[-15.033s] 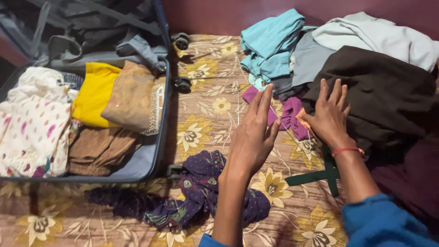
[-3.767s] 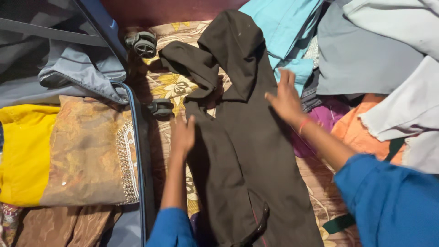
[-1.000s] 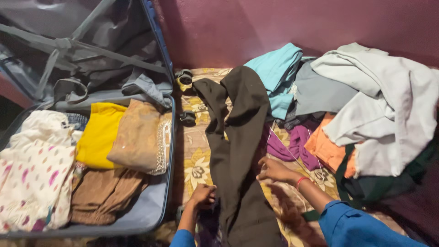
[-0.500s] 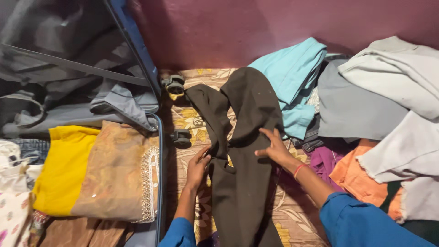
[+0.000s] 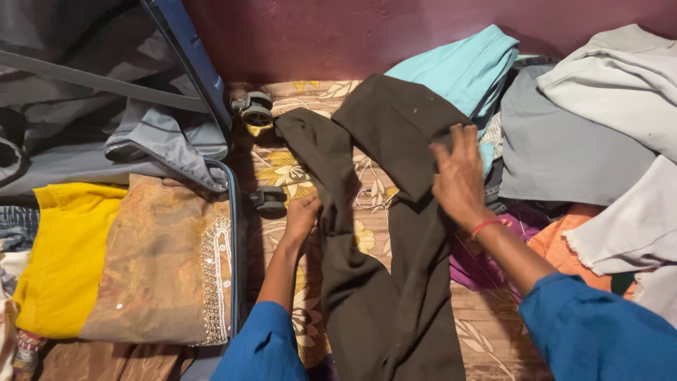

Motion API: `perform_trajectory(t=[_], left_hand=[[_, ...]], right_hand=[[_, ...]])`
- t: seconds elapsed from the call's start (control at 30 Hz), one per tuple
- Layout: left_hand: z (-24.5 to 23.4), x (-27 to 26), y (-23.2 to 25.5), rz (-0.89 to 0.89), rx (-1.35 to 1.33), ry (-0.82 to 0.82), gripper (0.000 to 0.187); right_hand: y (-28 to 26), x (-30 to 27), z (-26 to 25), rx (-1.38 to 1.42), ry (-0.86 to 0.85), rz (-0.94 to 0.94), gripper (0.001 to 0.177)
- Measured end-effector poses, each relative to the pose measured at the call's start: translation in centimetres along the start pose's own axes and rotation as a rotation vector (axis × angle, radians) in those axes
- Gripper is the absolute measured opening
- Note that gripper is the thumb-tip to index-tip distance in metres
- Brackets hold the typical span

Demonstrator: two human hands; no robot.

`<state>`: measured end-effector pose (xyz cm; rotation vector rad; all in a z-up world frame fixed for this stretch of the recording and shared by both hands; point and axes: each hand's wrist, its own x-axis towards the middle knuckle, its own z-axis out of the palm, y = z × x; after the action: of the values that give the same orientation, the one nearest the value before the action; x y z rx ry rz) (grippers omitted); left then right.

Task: The person folds several garments by hand and places them into an open suitcase. Items include a beige top, a white patterned top, a dark brown shirt, and a grey top. The person smooths each item before stacking it inside the suitcase.

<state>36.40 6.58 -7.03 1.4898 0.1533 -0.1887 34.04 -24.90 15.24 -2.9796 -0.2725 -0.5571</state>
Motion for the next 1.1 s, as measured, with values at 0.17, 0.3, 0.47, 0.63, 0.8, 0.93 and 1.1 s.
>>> perform_trajectory(t=[0.17, 0.3, 0.47, 0.63, 0.8, 0.93, 1.1], left_hand=[[3.3, -3.3, 8.9, -0.072, -0.406, -0.099, 0.044], [4.3, -4.9, 15.5, 0.141, -0.264, -0.105, 0.058], [4.5, -6.7, 18.2, 0.168, -0.437, 0.023, 0.065], [5.2, -7.6, 18.7, -0.022, -0.558, 0.085, 0.061], [5.4, -7.9, 19.7, 0.229, -0.166, -0.114, 0.058], [6.3, -7.7, 22.2, 0.417, -0.108, -0.097, 0.041], [7.0, -10.8, 26.8, 0.243, -0.681, -0.225, 0.079]], right_hand=[[-3.3, 0.6, 5.2, 1.226, -0.522, 0.186, 0.034], [-6.4, 2.8, 7.4, 1.463, -0.624, 0.343, 0.026], [-7.8, 2.8, 6.0, 1.301, -0.234, 0.309, 0.055], [-8.4, 2.0, 3.0, 1.343, -0.157, 0.177, 0.031], [-8.2, 4.0, 0.2, 1.338, -0.319, 0.357, 0.040], [-8.0, 5.3, -1.9, 1.247, -0.133, 0.195, 0.065], [-6.8, 6.7, -5.9, 0.872, 0.003, 0.025, 0.062]])
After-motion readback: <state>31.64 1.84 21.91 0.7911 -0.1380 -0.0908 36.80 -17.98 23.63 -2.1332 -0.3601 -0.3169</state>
